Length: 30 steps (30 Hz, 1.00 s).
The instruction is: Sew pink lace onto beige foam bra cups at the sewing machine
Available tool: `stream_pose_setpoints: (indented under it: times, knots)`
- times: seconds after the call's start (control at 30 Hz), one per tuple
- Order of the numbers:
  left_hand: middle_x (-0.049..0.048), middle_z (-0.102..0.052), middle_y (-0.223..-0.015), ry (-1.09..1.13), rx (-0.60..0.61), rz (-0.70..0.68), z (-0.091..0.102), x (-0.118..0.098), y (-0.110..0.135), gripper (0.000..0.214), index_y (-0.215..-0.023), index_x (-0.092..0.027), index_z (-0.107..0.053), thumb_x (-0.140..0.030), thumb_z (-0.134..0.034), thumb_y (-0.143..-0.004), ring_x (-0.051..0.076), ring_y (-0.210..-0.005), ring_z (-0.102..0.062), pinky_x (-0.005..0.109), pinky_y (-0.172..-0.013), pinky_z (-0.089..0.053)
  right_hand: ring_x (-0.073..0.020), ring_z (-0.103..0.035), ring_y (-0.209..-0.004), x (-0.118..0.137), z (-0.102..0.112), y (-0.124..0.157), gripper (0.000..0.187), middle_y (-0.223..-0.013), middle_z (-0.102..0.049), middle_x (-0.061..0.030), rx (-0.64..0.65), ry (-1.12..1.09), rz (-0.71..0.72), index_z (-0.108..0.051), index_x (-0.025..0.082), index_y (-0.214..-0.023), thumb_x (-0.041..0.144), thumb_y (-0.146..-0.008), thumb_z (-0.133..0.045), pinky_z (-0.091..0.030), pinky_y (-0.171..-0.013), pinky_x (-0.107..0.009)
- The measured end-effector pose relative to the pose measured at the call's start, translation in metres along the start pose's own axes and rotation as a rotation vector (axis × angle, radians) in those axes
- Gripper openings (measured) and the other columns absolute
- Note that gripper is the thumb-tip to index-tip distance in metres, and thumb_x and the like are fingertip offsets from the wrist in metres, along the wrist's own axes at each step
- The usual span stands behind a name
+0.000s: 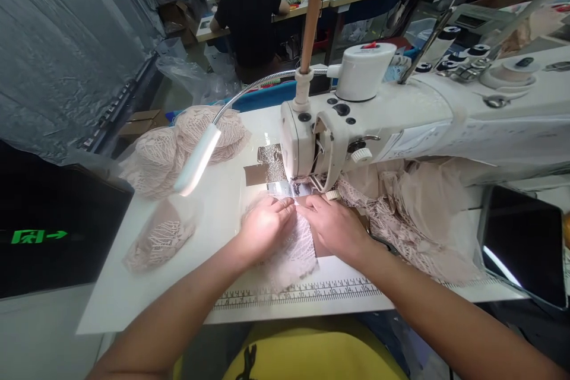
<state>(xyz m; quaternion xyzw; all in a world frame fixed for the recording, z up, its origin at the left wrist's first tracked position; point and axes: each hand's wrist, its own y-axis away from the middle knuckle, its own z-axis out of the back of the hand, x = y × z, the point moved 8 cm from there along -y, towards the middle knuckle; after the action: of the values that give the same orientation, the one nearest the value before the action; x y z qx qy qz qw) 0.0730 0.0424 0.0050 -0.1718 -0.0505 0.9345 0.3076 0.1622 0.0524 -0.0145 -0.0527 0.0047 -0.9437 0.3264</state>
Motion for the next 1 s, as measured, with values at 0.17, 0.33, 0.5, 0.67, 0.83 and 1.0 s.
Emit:
stream_pose_setpoints:
  times: [0.17, 0.33, 0.5, 0.67, 0.83, 1.0]
  knots:
    - [0.0125, -0.065, -0.118, -0.146, 0.118, -0.001, -0.008, 0.004, -0.007, 0.030, -0.112, -0.013, -0.062, -0.023, -0.039, -0.096, 0.021, -0.094, -0.062, 0.036, -0.082, -0.052, -0.0165, -0.051, -0.073, -0.002, 0.003, -0.003, 0.037, -0.101, -0.064, -0.0073, -0.023, 0.039, -0.061, -0.065, 0.021, -0.116, 0.008, -0.087, -0.045, -0.034, -0.059, -0.028]
    - [0.0177, -0.061, -0.124, -0.192, 0.115, -0.017, -0.009, 0.004, -0.009, 0.034, -0.115, -0.007, -0.061, -0.021, -0.038, -0.095, 0.026, -0.099, -0.061, 0.040, -0.084, -0.052, -0.0178, -0.053, -0.075, 0.000, 0.004, -0.005, 0.033, -0.100, -0.065, -0.0082, -0.056, 0.045, -0.088, -0.066, 0.021, -0.113, 0.012, -0.090, -0.044, -0.036, -0.061, -0.030]
    - [0.0237, -0.055, -0.130, -0.197, 0.060, -0.065, -0.017, 0.005, -0.003, 0.038, -0.121, 0.000, -0.057, -0.019, -0.037, -0.094, 0.029, -0.111, -0.058, 0.043, -0.091, -0.051, -0.0184, -0.054, -0.077, 0.000, 0.005, -0.006, 0.038, -0.099, -0.066, -0.0082, -0.057, 0.030, -0.109, -0.066, 0.021, -0.114, 0.006, -0.088, -0.042, -0.037, -0.061, -0.030]
    - [0.0198, -0.060, -0.124, -0.084, 0.059, -0.140, -0.012, 0.014, -0.011, 0.039, -0.118, -0.003, -0.059, -0.025, -0.038, -0.095, 0.029, -0.114, -0.057, 0.044, -0.098, -0.049, -0.0196, -0.055, -0.079, -0.004, 0.003, -0.008, 0.041, -0.104, -0.066, -0.0081, -0.042, 0.044, -0.144, -0.064, 0.021, -0.115, 0.005, -0.086, -0.041, -0.038, -0.058, -0.031]
    - [0.0166, -0.063, -0.120, -0.016, 0.057, -0.202, -0.008, 0.025, -0.019, 0.037, -0.115, -0.007, -0.062, -0.025, -0.036, -0.096, 0.025, -0.109, -0.060, 0.040, -0.095, -0.050, -0.0203, -0.055, -0.081, -0.005, 0.001, -0.011, 0.044, -0.105, -0.065, -0.0100, -0.030, 0.048, -0.153, -0.062, 0.019, -0.120, 0.004, -0.084, -0.041, -0.039, -0.059, -0.031]
    - [0.0140, -0.066, -0.117, 0.043, -0.010, -0.254, -0.006, 0.033, -0.020, 0.033, -0.116, -0.009, -0.062, -0.023, -0.041, -0.094, 0.023, -0.105, -0.062, 0.038, -0.091, -0.052, -0.0204, -0.054, -0.080, -0.003, 0.001, -0.010, 0.044, -0.098, -0.065, -0.0099, -0.038, 0.057, -0.128, -0.062, 0.017, -0.120, 0.004, -0.085, -0.039, -0.038, -0.058, -0.031]
